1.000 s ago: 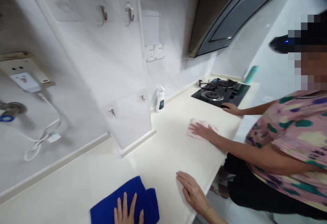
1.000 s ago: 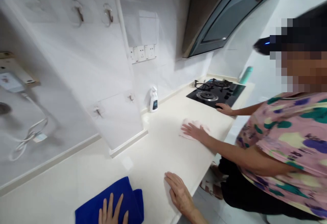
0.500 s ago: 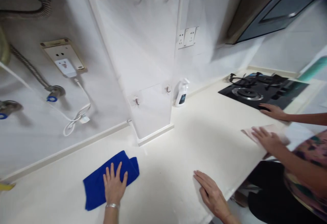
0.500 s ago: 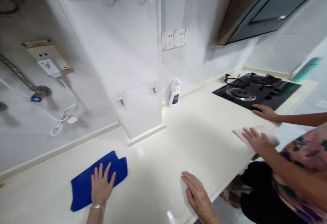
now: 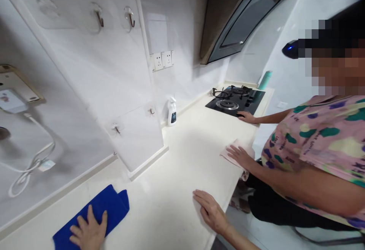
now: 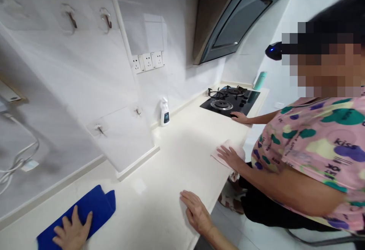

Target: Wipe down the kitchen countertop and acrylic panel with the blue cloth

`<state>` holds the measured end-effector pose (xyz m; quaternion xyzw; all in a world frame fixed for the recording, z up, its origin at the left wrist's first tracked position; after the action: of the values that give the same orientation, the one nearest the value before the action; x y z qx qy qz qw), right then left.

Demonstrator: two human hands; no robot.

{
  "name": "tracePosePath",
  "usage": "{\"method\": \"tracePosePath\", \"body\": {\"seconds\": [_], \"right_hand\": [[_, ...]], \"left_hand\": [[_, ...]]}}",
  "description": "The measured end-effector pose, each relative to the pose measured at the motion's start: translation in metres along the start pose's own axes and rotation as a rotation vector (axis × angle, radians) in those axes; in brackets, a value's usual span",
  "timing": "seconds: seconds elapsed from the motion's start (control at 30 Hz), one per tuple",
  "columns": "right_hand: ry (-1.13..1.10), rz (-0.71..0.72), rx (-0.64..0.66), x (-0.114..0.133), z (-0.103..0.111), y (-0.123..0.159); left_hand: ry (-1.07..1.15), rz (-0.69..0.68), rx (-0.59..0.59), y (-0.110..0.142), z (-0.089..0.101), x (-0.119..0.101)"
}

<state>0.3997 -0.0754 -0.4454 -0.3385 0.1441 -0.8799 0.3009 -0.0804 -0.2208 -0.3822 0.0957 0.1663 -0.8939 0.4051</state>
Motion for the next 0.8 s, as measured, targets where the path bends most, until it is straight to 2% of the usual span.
{"method": "tracePosePath", "body": {"seconds": [0.07, 0.17, 0.27, 0.47, 0.57, 0.67, 0.8], "right_hand": [[-0.003, 0.001, 0.002, 0.000, 0.000, 0.000], [0.016, 0.016, -0.005, -0.002, -0.001, 0.002], [0.032, 0.036, -0.016, -0.006, -0.002, 0.006], [0.009, 0.027, 0.019, -0.017, -0.008, 0.016], [0.008, 0.014, 0.065, -0.018, -0.008, 0.019], [0.014, 0.013, 0.075, -0.016, -0.004, 0.020], [0.057, 0.003, 0.091, -0.015, -0.002, 0.020]], "left_hand": [[-0.004, 0.070, -0.015, 0.005, -0.001, -0.003], [-0.046, 0.098, -0.010, 0.016, -0.009, -0.009], [-0.174, 0.081, -0.060, 0.027, -0.014, -0.019], [-0.359, -0.018, 0.078, 0.049, -0.013, -0.026], [-0.384, -0.070, 0.076, 0.057, -0.016, -0.026], [-0.367, -0.060, 0.062, 0.053, -0.019, -0.028], [-0.312, -0.045, 0.078, 0.028, -0.022, -0.030]]}}
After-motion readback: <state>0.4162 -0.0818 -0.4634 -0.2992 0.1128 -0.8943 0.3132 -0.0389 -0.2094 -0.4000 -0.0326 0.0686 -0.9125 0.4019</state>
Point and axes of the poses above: each hand's wrist, its own y-axis away from the middle knuckle, its own z-axis out of the back of the hand, x = y × z, the point moved 1 cm from there along -y, towards the middle knuckle, and after that the axes turned 12 degrees about -z, right-handed, at the moved point
